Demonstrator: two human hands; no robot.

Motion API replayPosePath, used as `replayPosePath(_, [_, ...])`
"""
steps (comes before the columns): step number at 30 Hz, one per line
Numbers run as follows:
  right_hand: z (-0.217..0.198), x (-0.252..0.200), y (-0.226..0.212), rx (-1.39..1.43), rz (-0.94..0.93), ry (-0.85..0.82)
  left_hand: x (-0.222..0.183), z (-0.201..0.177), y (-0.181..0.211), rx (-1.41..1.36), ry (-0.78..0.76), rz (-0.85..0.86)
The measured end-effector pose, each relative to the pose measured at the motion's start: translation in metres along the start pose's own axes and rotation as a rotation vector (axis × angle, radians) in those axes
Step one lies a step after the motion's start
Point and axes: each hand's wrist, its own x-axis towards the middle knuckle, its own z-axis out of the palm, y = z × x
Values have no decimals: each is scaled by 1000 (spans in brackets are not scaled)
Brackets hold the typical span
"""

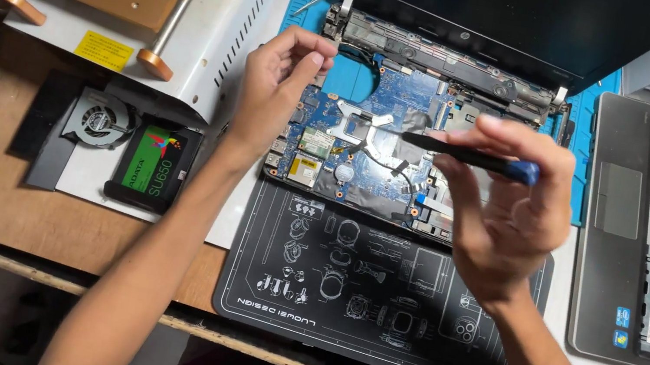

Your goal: The person is performing internal repairs on a laptop, specifically connecting multiple ribbon cables to the motherboard and using a screwdriver to assist with component placement.

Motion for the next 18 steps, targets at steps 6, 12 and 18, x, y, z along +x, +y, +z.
replayPosePath(6, [47, 30, -18, 113, -79, -96, -2, 1, -8, -111, 133, -72])
replayPosePath(12, [61, 38, -4, 151, -87, -237, -2, 1, -11, -106, 117, -21])
replayPosePath(18, [70, 39, 4, 95, -141, -296, -2, 0, -15, -102, 107, -1])
